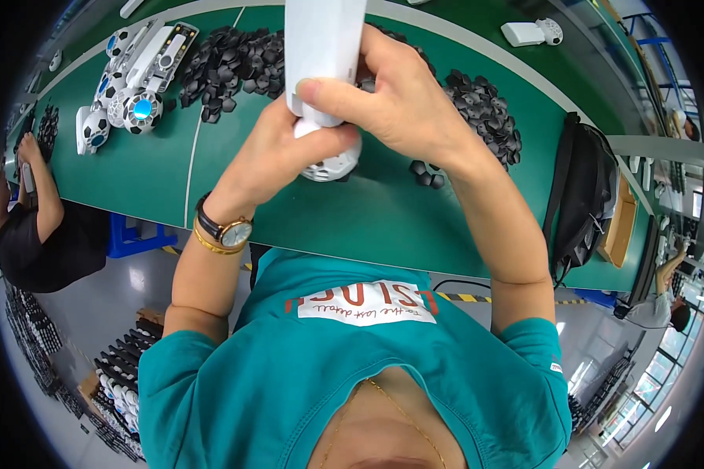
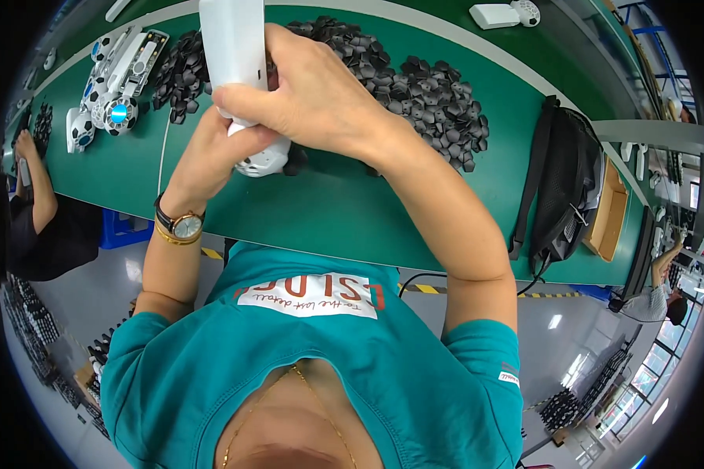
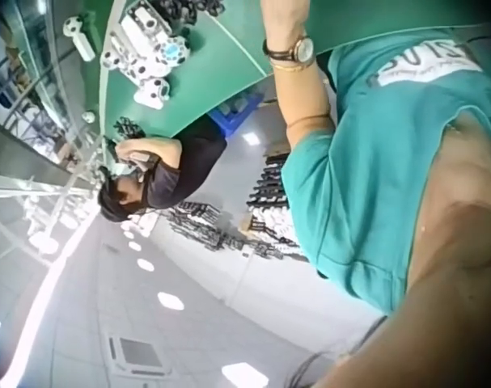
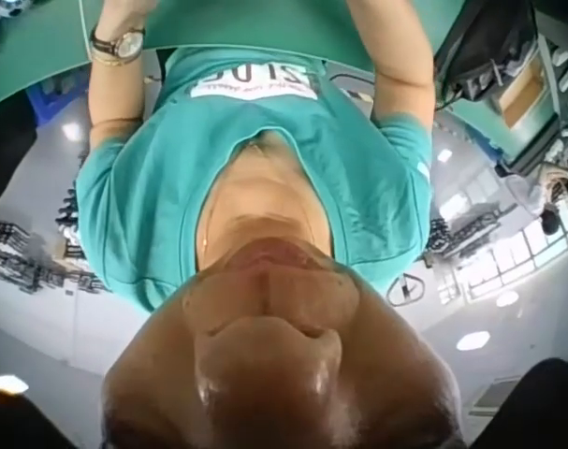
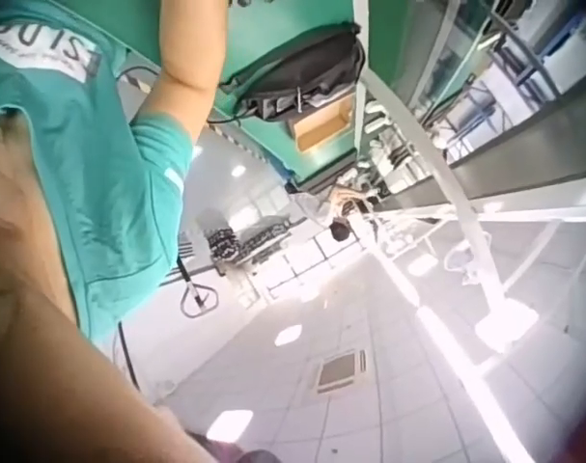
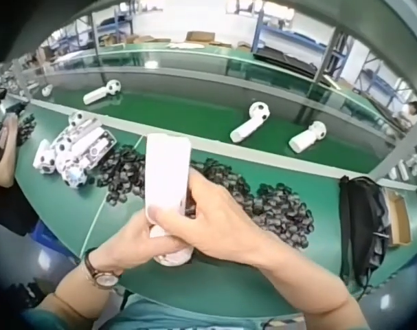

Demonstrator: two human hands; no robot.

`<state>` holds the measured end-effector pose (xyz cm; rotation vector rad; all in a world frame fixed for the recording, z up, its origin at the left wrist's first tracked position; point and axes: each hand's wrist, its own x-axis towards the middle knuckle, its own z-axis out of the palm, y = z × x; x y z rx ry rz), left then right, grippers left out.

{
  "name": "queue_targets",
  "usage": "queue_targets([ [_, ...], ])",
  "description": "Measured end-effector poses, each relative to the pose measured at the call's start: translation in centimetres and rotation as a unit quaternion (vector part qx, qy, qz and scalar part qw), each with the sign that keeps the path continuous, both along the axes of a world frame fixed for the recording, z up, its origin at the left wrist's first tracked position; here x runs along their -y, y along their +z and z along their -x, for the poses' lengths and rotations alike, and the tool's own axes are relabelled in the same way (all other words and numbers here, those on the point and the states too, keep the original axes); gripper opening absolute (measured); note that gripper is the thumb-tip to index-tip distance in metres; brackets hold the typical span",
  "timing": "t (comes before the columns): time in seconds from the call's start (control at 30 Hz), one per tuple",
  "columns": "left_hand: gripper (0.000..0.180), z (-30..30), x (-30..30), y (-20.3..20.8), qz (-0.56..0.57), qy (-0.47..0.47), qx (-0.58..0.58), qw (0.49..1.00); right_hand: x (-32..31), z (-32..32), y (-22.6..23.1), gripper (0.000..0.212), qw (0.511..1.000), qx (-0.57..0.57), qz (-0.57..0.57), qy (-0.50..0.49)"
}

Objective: Assembling black pentagonal pieces onto a white spherical toy robot head on an assembly line.

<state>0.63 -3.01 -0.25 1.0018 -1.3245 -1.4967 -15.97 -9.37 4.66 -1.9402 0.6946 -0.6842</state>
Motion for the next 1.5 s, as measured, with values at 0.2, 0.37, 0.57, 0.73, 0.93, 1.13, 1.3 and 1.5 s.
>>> queue_targets([
  [0.2, 0.044, -1.5, -3.3, -0.6, -0.096, 0.145, -0.166, 0.971, -1.3, 2.9, -5.1, 0.015, 0.996, -0.054, -0.004, -0.067],
  [0.37, 0.045, -2.2, -4.0, -1.2, -0.102, 0.154, -0.160, 0.970, -3.2, 3.7, -7.6, 0.011, 0.978, -0.119, 0.171, 0.000],
  [0.57, 0.048, -2.0, -4.2, -1.7, -0.106, 0.165, -0.170, 0.966, -3.0, 3.6, -7.7, 0.011, 0.972, -0.128, 0.198, 0.005],
  [0.73, 0.050, -1.5, -4.4, -2.2, -0.108, 0.180, -0.186, 0.960, -2.9, 3.6, -6.9, 0.010, 0.971, -0.197, 0.138, 0.003],
  [0.93, 0.052, 0.3, -4.8, -2.8, -0.070, 0.212, -0.193, 0.955, -6.3, 2.0, -5.8, 0.012, 0.961, 0.072, -0.236, -0.127],
  [1.13, 0.057, 0.9, -5.1, -3.4, 0.028, 0.255, -0.064, 0.964, -8.6, -0.8, -5.5, 0.016, 0.902, 0.242, -0.320, -0.161],
  [1.3, 0.047, 1.2, -5.4, -2.9, 0.054, 0.273, -0.066, 0.958, -9.0, -0.8, -5.7, 0.017, 0.954, 0.148, -0.205, -0.160],
  [1.5, 0.049, 0.5, -6.1, -3.1, 0.079, 0.265, 0.006, 0.961, -8.9, -0.7, -5.8, 0.016, 0.960, 0.114, -0.213, -0.140],
])
